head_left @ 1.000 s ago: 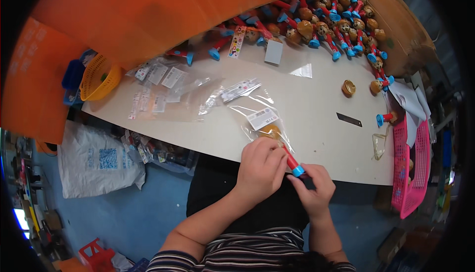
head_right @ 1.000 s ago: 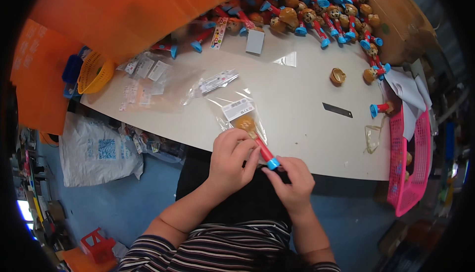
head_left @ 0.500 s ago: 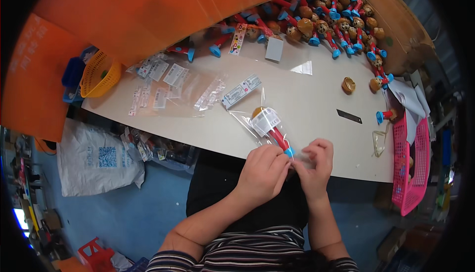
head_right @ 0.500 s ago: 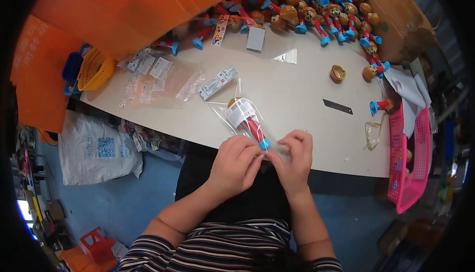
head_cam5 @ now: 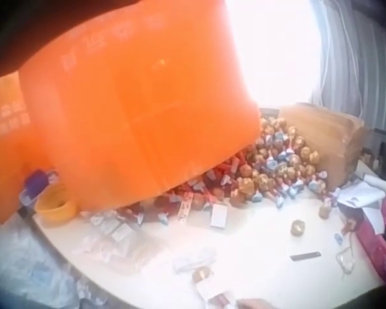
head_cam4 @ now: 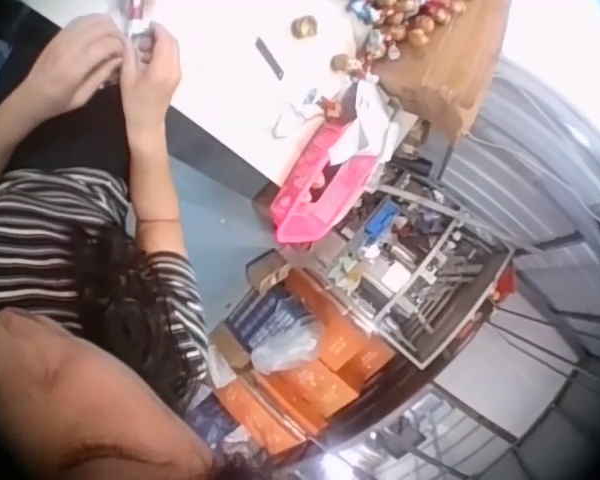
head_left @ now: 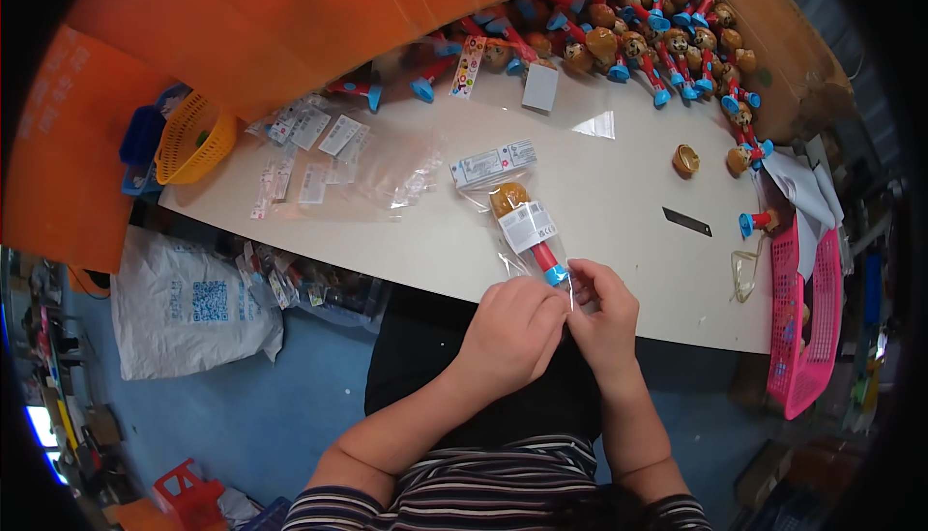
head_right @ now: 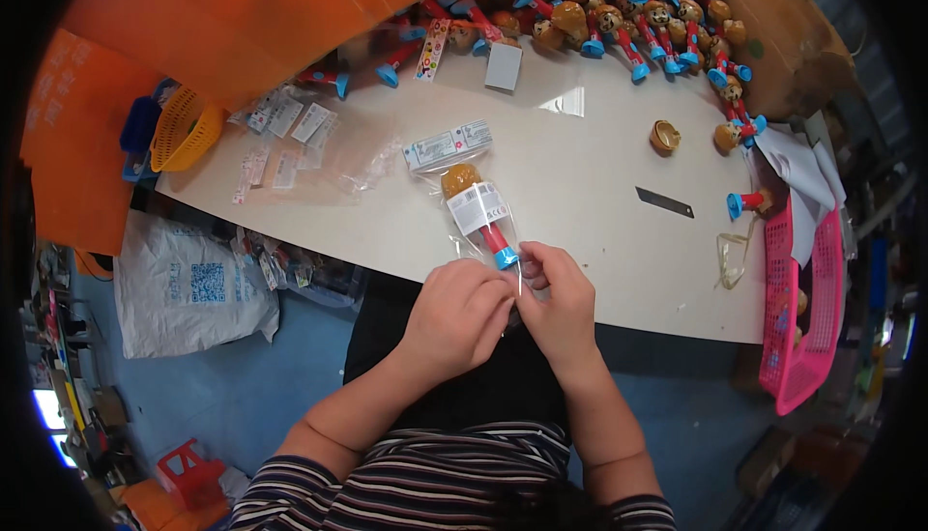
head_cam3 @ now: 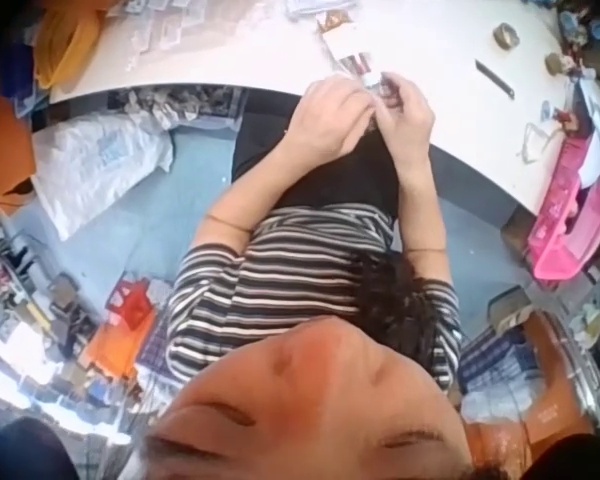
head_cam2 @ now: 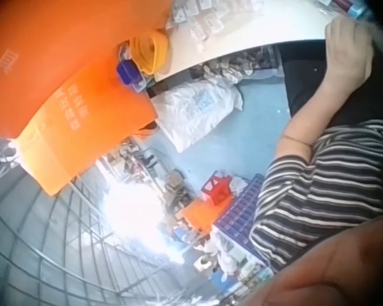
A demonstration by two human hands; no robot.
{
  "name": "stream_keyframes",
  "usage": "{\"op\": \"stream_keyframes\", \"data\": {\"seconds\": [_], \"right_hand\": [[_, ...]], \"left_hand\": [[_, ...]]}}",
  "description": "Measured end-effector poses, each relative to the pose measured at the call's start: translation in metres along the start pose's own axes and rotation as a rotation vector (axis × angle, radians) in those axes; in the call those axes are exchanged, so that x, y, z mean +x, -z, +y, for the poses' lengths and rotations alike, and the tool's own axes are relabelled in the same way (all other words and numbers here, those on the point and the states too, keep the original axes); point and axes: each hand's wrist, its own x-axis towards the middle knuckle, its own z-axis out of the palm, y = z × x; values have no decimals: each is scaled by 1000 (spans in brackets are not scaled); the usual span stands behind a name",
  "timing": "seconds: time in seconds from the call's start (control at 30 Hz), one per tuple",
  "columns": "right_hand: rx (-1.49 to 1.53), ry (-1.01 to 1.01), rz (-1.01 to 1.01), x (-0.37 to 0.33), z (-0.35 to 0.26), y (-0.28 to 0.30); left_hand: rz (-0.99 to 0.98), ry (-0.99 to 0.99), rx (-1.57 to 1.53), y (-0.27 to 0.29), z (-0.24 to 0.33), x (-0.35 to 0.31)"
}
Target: Placing small colorful toys into individual plastic bags and sealing them with labels.
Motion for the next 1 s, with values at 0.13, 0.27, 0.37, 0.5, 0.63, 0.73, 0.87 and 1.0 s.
{"op": "stream_keyframes", "data": {"seconds": [0.13, 0.27, 0.37, 0.5, 0.63, 0.73, 0.87, 1.0], "right_hand": [[91, -230, -54, -8, -13, 14], [445, -532, -171, -10, -9, 24], [590, -600, -149, -10, -11, 26], [609, -653, -237, -9, -14, 29], [717, -733, -187, -17, -16, 20], [745, -757, -178, -20, -17, 18], [722, -757, -144, -20, -16, 18], [742, -730, -120, -18, -9, 11]], "left_hand": [[36, 79, 67, 10, -5, -9], [67, 86, 95, 9, 5, -13], [67, 51, 88, -2, 14, -12], [68, 62, 114, -12, 13, -15], [53, 97, 127, -15, 14, -21], [32, 82, 111, -15, 15, -21], [13, 85, 62, -15, 11, -18], [-99, 130, -164, -3, -1, -17]]}}
